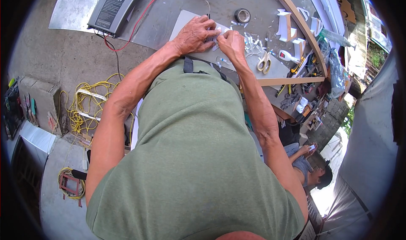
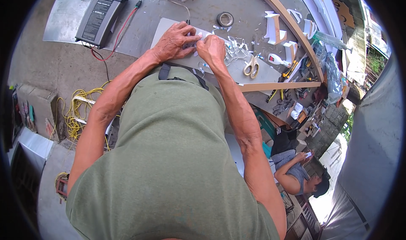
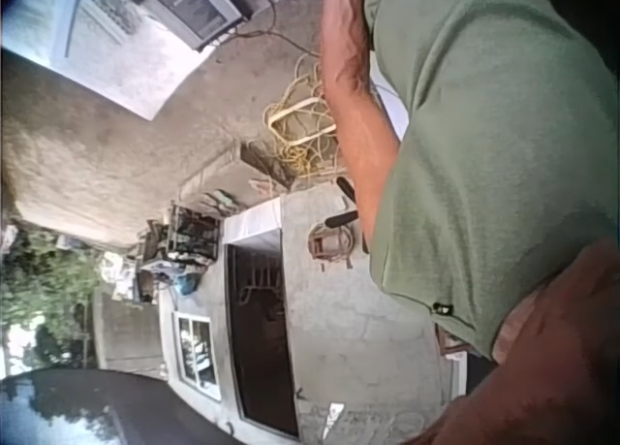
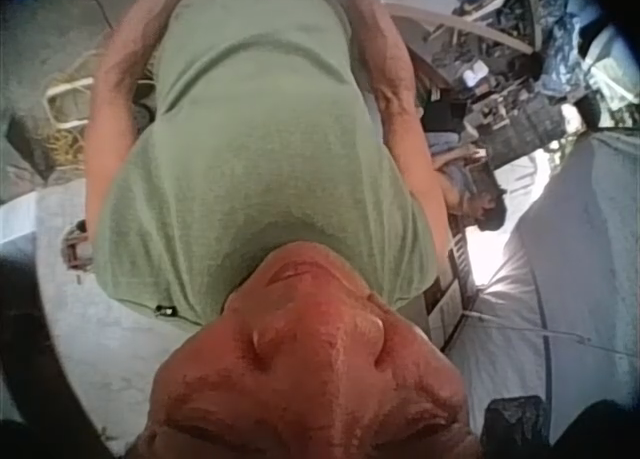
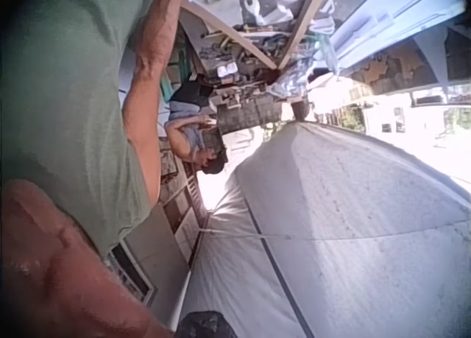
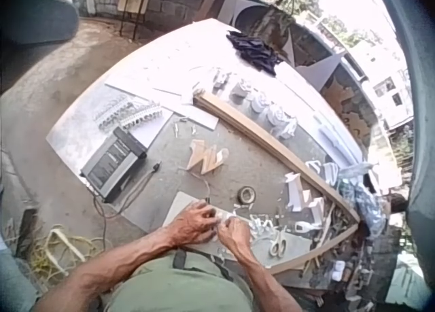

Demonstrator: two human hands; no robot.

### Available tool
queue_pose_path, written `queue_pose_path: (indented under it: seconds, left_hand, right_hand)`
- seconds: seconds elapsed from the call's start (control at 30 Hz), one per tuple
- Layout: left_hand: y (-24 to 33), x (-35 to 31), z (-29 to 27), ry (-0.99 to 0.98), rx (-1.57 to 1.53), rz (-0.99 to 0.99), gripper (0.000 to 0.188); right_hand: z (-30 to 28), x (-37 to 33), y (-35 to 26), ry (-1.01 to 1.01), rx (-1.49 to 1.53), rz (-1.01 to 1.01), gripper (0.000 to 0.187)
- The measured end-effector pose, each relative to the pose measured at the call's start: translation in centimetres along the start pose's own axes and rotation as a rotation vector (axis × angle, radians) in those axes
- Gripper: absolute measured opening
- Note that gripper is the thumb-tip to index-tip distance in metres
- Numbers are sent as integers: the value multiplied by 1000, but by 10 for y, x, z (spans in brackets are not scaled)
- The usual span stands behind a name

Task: Assembling 3D signage components by fitting white plastic letter parts together.

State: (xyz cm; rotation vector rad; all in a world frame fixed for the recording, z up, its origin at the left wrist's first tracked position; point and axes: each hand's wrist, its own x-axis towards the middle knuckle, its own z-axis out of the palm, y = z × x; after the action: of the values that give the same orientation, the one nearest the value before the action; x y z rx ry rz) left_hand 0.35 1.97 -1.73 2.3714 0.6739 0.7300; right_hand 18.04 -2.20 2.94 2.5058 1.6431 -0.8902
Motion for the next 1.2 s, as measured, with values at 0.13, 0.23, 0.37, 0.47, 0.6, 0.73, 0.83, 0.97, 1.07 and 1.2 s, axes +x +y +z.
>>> queue_pose_path:
  seconds: [0.13,0.23,0.37,0.47,0.6,0.73,0.83,0.97,1.07,1.2]
  left_hand:
    - [3,0,1,37,7,-18,36]
    - [6,1,5,81,10,-66,32]
    - [6,3,3,70,15,-84,30]
    - [7,3,3,64,11,-98,31]
    - [7,3,2,63,17,-98,32]
    - [7,2,3,60,20,-106,32]
    - [6,2,4,61,30,-101,31]
    - [8,2,2,65,4,-111,34]
    - [7,3,0,48,10,-88,35]
    - [7,2,1,60,10,-86,33]
  right_hand:
    - [-3,-3,-4,-2,6,50,32]
    - [-10,-3,8,-84,149,-21,31]
    - [-12,-15,26,48,266,-294,17]
    - [-16,-20,32,204,89,-629,14]
    - [-12,-17,38,254,-141,-850,22]
    - [-12,-15,40,258,-211,-949,26]
    - [-12,-14,42,262,-230,-973,26]
    - [-10,-9,41,294,-244,-1021,26]
    - [-8,-5,39,283,-256,-1024,21]
    - [-7,-7,29,218,-206,-825,13]
